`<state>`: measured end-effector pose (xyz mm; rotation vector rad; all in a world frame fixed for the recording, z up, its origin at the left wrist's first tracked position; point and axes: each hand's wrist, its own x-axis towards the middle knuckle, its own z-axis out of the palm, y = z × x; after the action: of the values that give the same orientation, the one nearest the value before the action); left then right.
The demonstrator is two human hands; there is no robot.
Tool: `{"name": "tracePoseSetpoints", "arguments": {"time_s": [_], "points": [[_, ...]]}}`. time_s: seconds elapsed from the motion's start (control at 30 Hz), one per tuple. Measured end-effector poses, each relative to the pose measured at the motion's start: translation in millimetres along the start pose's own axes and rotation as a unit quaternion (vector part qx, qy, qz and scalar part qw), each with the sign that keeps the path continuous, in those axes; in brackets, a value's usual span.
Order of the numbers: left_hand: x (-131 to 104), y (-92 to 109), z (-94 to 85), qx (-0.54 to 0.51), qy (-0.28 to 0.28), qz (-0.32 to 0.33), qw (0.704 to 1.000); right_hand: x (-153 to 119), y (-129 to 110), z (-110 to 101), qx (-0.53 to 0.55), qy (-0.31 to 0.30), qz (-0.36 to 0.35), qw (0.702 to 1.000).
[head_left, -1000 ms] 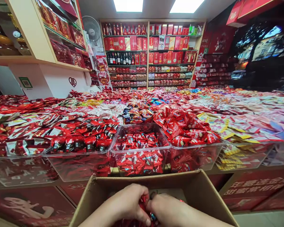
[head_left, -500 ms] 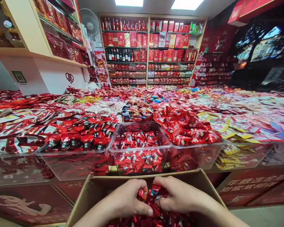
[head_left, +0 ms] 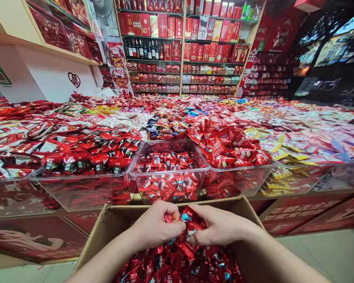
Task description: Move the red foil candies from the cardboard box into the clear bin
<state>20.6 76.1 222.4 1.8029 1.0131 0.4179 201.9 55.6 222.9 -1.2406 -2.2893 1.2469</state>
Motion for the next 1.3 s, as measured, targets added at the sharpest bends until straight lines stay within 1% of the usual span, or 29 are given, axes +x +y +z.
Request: {"name": "tracePoseSetpoints", "arguments": {"time_s": [0.1, 0.17, 0.23, 0.27, 0.33, 0.4, 0.5, 0.57, 0.67, 0.73, 0.77, 0.8, 0.87, 0.9, 0.97, 1.0, 1.03, 1.07, 1.13, 1.2, 1.3], "points": [[0.7, -1.0, -0.8, -0.039, -0.001, 0.007, 0.999, -1.4, 3.8, 1.0, -0.059, -0.034, 0.036, 0.997], [1.1, -1.8, -0.3, -0.067, -0.008, 0.004, 0.998, -3.7, 5.3, 1.2, -0.057, -0.083, 0.086, 0.991], [0.8, -2.5, 0.9, -0.078, -0.015, -0.009, 0.997, -6.1, 5.2, -0.1, -0.048, -0.102, 0.108, 0.988], [0.4, -2.7, 1.8, -0.077, -0.014, -0.016, 0.997, -7.1, 4.7, -1.2, -0.047, -0.092, 0.096, 0.990], [-0.7, -3.3, 3.9, -0.070, -0.008, -0.025, 0.997, -7.5, 3.4, -3.1, -0.031, -0.044, 0.038, 0.998], [-1.8, -3.7, 5.6, -0.064, -0.001, -0.030, 0.998, -5.7, 2.7, -3.1, 0.027, 0.002, -0.004, 1.000], [-3.4, -3.0, 5.3, -0.063, 0.008, -0.036, 0.997, -1.0, 3.2, 2.8, 0.123, 0.046, -0.010, 0.991], [-4.8, -0.7, 2.5, -0.068, 0.011, -0.036, 0.997, 0.0, 2.9, 8.2, 0.165, 0.059, -0.010, 0.985], [-7.4, 4.8, -3.9, -0.088, 0.000, -0.031, 0.996, -5.0, -3.6, 9.4, 0.155, 0.106, -0.028, 0.982], [-9.0, 7.7, -6.4, -0.119, -0.022, -0.018, 0.992, -9.9, -14.7, 0.4, 0.115, 0.164, -0.043, 0.979], [-9.5, 8.4, -6.5, -0.134, -0.033, -0.012, 0.990, -11.3, -22.5, -7.6, 0.097, 0.193, -0.052, 0.975], [-10.0, 8.5, -5.7, -0.143, -0.039, -0.008, 0.989, -10.9, -31.7, -17.7, 0.081, 0.217, -0.063, 0.971], [-10.3, 6.8, -1.9, -0.142, -0.036, -0.010, 0.989, -2.6, -51.7, -42.0, 0.037, 0.241, -0.089, 0.966], [-10.2, 5.1, 0.6, -0.134, -0.027, -0.013, 0.990, 6.1, -61.2, -54.9, 0.004, 0.238, -0.099, 0.966], [-9.7, 0.4, 5.4, -0.117, -0.008, -0.017, 0.993, 31.6, -75.8, -78.0, -0.120, 0.197, -0.081, 0.970], [-9.3, -2.3, 7.3, -0.109, 0.000, -0.017, 0.994, 47.5, -80.0, -86.9, -0.203, 0.164, -0.051, 0.964], [-8.8, -5.0, 8.6, -0.101, 0.008, -0.018, 0.995, 64.3, -82.1, -93.6, -0.284, 0.127, -0.012, 0.950], [-8.3, -7.7, 9.6, -0.093, 0.014, -0.019, 0.995, 81.1, -82.1, -98.0, -0.331, 0.096, 0.020, 0.938], [-7.3, -12.3, 10.4, -0.082, 0.023, -0.020, 0.996, 111.2, -77.5, -101.0, -0.384, 0.037, 0.082, 0.919], [-6.8, -15.3, 10.6, -0.078, 0.028, -0.021, 0.996, 132.9, -70.4, -99.0, -0.400, -0.014, 0.129, 0.907], [-6.9, -16.5, 10.7, -0.080, 0.025, -0.024, 0.996, 148.3, -62.1, -93.6, -0.420, -0.071, 0.175, 0.888]]}}
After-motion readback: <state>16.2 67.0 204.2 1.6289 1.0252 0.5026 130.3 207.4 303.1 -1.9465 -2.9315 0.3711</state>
